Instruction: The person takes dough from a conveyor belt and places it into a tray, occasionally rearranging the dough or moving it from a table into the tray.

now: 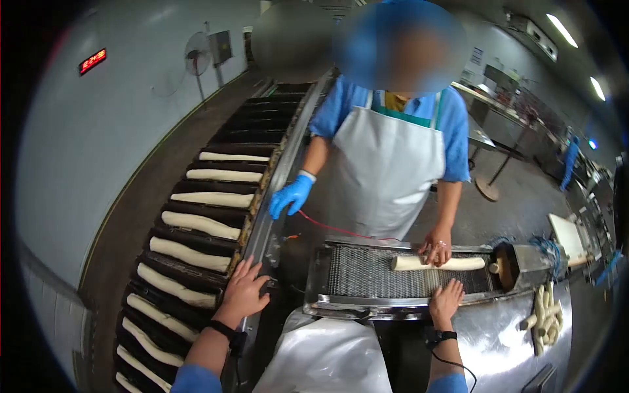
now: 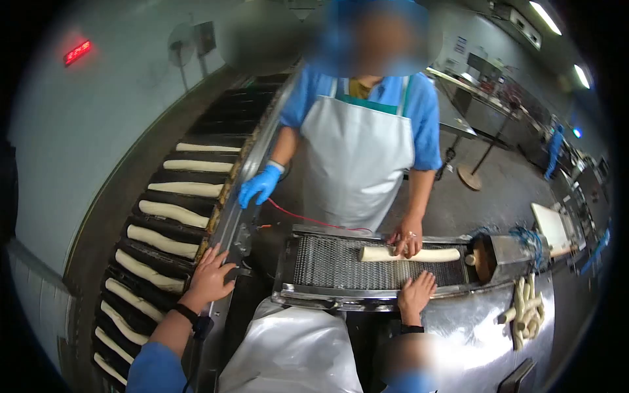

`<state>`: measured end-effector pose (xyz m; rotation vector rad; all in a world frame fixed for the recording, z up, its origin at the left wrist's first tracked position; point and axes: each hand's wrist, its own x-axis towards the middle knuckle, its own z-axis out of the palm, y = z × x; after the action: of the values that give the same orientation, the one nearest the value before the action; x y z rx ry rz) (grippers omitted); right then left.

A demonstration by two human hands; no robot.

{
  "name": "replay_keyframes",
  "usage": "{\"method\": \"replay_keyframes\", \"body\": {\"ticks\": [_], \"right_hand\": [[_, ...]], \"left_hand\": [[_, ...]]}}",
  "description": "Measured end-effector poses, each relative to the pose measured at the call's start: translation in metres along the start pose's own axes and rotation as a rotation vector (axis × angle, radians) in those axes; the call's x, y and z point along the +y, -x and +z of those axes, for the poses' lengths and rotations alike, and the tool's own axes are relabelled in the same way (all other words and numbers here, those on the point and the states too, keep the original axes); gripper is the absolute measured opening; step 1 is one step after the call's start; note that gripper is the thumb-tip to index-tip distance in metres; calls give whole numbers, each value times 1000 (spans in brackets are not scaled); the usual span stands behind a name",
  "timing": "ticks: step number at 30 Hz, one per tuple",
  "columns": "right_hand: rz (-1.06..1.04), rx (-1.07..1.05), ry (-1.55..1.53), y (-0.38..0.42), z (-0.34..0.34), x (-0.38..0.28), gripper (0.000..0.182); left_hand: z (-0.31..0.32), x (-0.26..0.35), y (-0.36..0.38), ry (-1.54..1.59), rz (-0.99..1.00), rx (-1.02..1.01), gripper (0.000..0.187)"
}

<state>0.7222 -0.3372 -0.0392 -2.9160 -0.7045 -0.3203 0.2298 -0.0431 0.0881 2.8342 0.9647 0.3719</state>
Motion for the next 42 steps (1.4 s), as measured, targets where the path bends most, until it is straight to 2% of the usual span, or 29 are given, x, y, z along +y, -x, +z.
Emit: {"method": "replay_keyframes", "body": {"ticks": [2, 6, 18, 24, 27, 31, 32, 34, 35, 36, 38, 39, 40, 42], "right_hand": [[13, -64, -35, -2, -9, -9, 66], [56, -41, -62, -8, -10, -10, 67], [14, -27, -54, -9, -5, -18, 66], [-34, 73, -71, -31, 0, -16, 65], [6, 104, -98, -39, -1, -10, 66], [73, -20, -51, -54, -14, -13, 77], [58, -18, -57, -56, -21, -14, 77], [-122, -86, 43, -60, -27, -13, 76], [-200, 5, 67, -70, -10, -10, 69], [-209, 8, 62, -76, -12, -9, 69], [-402, -93, 192, -85, -15, -9, 53], [-482, -46, 240, -84, -28, -14, 36], [-482, -91, 265, -89, -32, -11, 29], [-395, -171, 242, -99, -37, -7, 27]], "left_hand": [[3, -5, -3, -30, -6, -15, 42], [9, -12, -19, -29, 56, 22, 44], [9, -22, -18, -35, 43, 2, 45], [13, -26, -25, -56, 27, 18, 45], [12, -22, -20, -75, 32, 2, 45], [11, -17, -19, -89, 30, 0, 45], [10, -15, -18, -93, 16, 6, 45], [8, -14, -18, -112, 18, -21, 45], [9, -18, -26, -113, 11, -48, 46], [7, -16, -24, -117, 2, -42, 46], [7, -17, -23, -114, 9, -46, 46], [8, -19, -23, -131, 16, -40, 47], [9, -20, -23, -131, 8, -35, 47], [11, -23, -26, -148, 15, -40, 46]]}}
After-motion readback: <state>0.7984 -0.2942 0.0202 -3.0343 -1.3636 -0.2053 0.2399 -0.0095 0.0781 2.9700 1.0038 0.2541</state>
